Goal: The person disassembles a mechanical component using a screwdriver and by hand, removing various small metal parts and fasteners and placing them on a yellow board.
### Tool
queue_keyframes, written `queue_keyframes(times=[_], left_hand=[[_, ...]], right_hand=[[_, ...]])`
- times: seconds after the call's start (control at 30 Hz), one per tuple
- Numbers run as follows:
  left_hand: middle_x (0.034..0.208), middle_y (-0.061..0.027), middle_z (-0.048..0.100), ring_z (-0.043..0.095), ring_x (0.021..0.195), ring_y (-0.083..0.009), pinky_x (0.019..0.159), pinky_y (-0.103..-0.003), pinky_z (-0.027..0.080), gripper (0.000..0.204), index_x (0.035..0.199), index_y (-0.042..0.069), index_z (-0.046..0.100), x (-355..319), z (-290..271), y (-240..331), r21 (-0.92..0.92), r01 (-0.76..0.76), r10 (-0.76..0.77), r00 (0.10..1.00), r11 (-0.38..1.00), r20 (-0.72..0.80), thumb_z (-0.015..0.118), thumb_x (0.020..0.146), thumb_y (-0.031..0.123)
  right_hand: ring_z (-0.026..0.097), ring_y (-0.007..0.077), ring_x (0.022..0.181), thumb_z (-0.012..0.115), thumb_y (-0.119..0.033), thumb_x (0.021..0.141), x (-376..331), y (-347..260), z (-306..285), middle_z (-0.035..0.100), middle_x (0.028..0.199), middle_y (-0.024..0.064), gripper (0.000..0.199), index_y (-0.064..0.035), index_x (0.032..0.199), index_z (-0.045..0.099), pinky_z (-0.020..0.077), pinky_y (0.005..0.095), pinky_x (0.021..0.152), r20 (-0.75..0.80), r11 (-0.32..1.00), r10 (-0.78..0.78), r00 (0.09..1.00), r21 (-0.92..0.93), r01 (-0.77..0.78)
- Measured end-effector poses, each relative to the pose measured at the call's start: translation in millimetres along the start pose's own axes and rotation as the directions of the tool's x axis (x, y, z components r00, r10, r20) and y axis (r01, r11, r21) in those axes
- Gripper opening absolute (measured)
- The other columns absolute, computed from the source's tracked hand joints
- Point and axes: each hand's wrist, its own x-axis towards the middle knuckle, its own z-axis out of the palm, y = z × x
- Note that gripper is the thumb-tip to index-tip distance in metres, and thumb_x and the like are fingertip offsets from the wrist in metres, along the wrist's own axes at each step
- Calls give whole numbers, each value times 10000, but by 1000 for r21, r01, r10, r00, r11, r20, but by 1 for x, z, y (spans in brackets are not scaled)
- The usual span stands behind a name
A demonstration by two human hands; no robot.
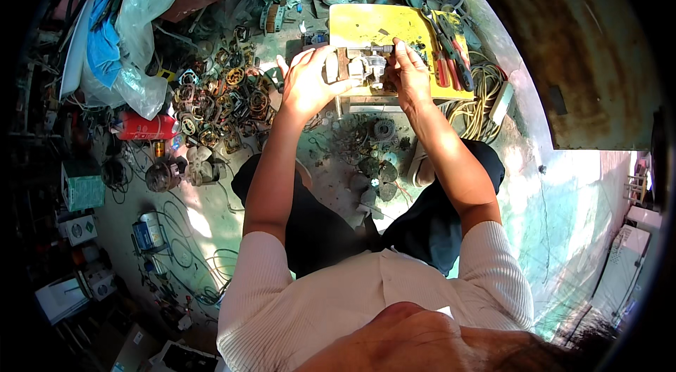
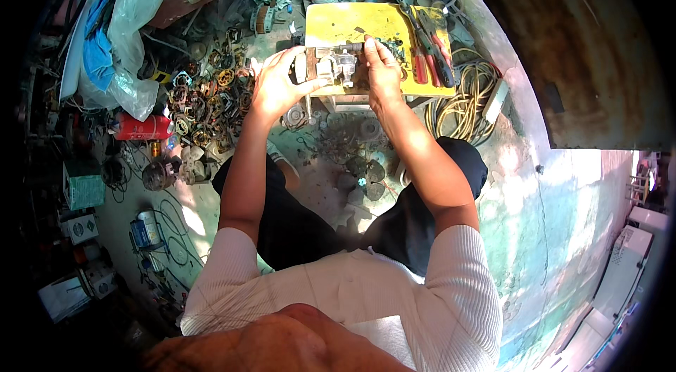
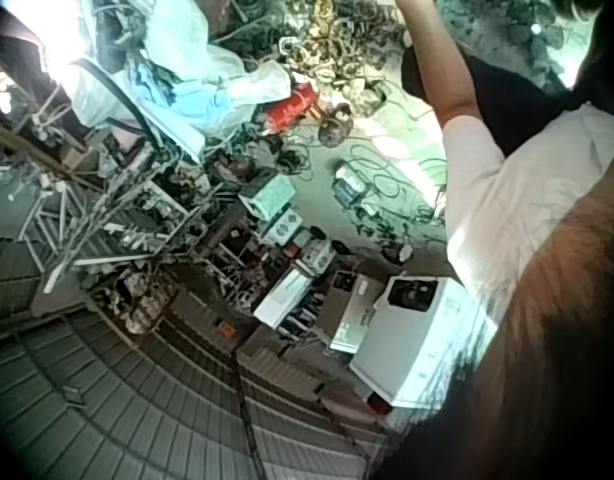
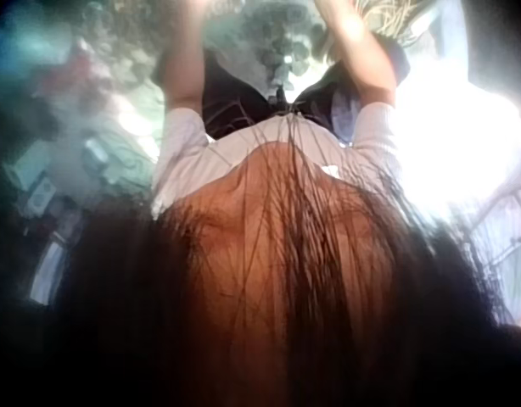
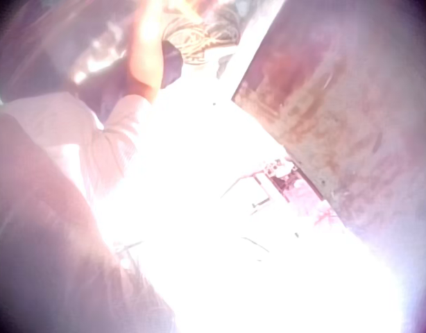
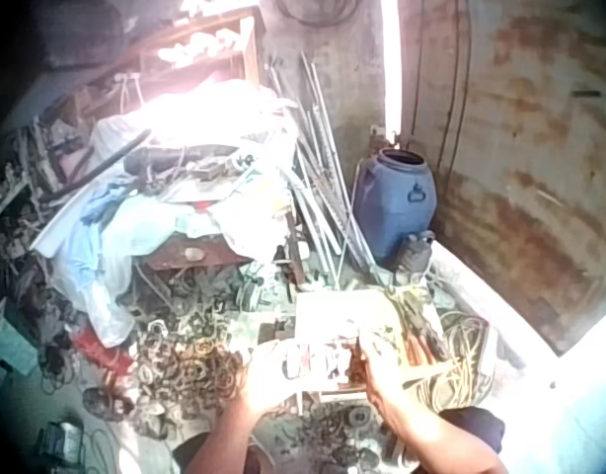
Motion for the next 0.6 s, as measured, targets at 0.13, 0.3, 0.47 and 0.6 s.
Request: queue_keyframes(times=[0.13,0.3,0.47,0.6], left_hand=[[1230,-158,624,577,1155,-279,975,-377,452,605,1292,77,545,10,-7,-5,-283,76,-39,990,956,132,739,824,407],[1034,-112,707,661,966,-161,829,-291,504,293,1155,-17,616,21,-3,-25,-470,76,-35,995,880,94,611,945,187],[1023,-109,704,652,945,-148,825,-281,502,260,1105,-24,640,36,1,-37,-583,217,-89,967,783,240,639,910,147],[1008,-114,704,642,933,-147,836,-275,494,244,1071,-36,653,39,7,-33,-671,325,-163,942,666,294,651,897,134]], right_hand=[[544,93,765,596,-181,974,10,9,-9,618,915,10,347,-72,1302,554,472,249,670,25,997,-75,997,15,75],[573,102,826,623,-154,956,13,16,-6,633,970,10,382,-68,1319,543,483,253,714,68,987,-148,987,76,143],[572,96,802,645,-143,939,11,12,-3,647,970,-4,393,-72,1315,555,481,247,678,-13,996,-83,996,32,84],[564,88,790,662,-160,928,13,13,-9,643,957,-5,383,-55,1284,568,473,240,695,12,990,-127,992,59,126]])
